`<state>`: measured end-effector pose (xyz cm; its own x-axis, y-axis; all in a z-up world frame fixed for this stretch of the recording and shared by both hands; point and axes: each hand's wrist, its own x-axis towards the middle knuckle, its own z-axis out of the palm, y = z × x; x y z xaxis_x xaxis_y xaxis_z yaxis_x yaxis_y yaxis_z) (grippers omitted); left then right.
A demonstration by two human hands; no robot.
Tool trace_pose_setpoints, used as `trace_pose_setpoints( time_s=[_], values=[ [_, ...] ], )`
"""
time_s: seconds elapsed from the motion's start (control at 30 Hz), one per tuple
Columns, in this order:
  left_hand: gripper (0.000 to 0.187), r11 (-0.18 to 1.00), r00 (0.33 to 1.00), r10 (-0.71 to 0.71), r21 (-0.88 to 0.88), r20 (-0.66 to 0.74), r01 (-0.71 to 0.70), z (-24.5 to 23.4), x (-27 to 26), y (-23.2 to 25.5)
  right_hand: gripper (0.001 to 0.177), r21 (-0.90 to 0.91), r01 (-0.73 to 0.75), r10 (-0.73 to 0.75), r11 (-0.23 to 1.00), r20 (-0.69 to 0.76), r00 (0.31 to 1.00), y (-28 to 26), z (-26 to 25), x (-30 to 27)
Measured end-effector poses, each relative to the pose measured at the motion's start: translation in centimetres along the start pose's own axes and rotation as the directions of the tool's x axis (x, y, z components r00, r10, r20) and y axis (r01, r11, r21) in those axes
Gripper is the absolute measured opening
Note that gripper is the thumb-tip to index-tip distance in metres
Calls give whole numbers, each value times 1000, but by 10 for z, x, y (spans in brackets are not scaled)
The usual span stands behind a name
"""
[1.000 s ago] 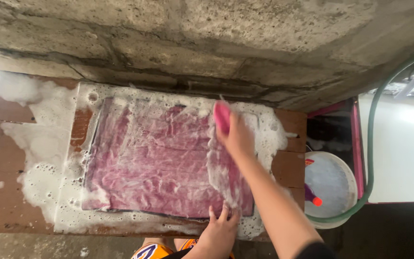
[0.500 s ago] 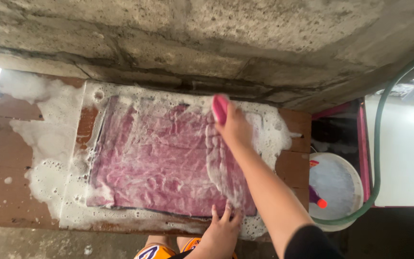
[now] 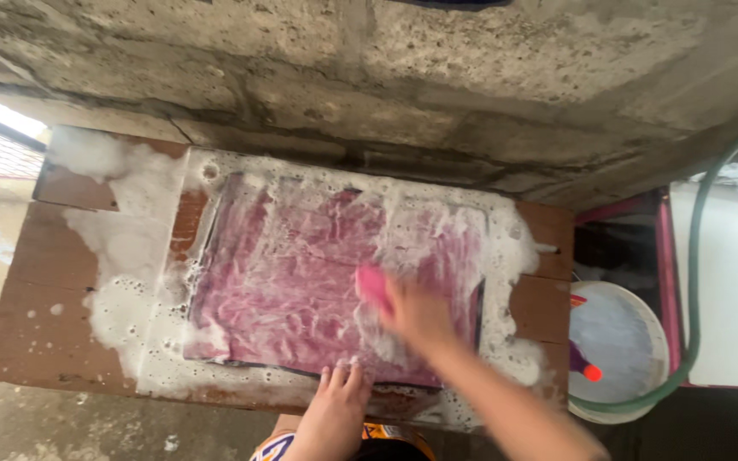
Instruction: The person scrubs two fabric mats with a brush and soap on a wooden bench, then rinses them with a water hose.
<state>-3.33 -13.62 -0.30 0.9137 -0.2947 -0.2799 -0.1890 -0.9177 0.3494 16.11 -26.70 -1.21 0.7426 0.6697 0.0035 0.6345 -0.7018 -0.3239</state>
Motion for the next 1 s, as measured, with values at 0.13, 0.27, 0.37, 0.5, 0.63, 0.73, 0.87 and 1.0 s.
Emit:
trace_pose_setpoints(
  time_s=[0.13, 0.27, 0.37, 0.5, 0.63, 0.73, 0.87, 1.0],
  values=[
    [63, 997, 991, -59, -39, 119, 64, -1, 3, 4, 67, 71, -173, 180, 982, -119, 976, 10, -11, 124],
    [73, 998, 992, -37, -36, 123, 42, 2, -9, 7, 47, 70, -208, 217, 976, -160, 963, -14, -6, 110],
    [77, 997, 996, -13, -75, 87, 19, 5, -7, 1, 42, 58, -109, 106, 992, 51, 993, -48, -3, 23],
    [71, 997, 973, 15, -76, 229, 3, 9, -7, -7, 70, 70, -88, 66, 994, 270, 961, -63, -7, -50],
    [77, 993, 996, 22, -120, 88, -12, -1, -6, -5, 59, 30, -23, 19, 999, 114, 993, -22, -6, 31],
    [77, 994, 987, 19, -113, 162, -1, -5, -10, -3, 48, -80, -154, 154, 985, -13, 988, 4, -10, 110],
    [70, 998, 998, 24, -63, 56, -20, -1, -12, -5, 51, -71, -215, 200, 974, -179, 963, 0, -15, 123],
    [70, 996, 998, 30, -86, 55, -26, -3, -9, -5, 60, 137, 0, 47, 991, -346, 937, -47, -4, 8]
  ],
)
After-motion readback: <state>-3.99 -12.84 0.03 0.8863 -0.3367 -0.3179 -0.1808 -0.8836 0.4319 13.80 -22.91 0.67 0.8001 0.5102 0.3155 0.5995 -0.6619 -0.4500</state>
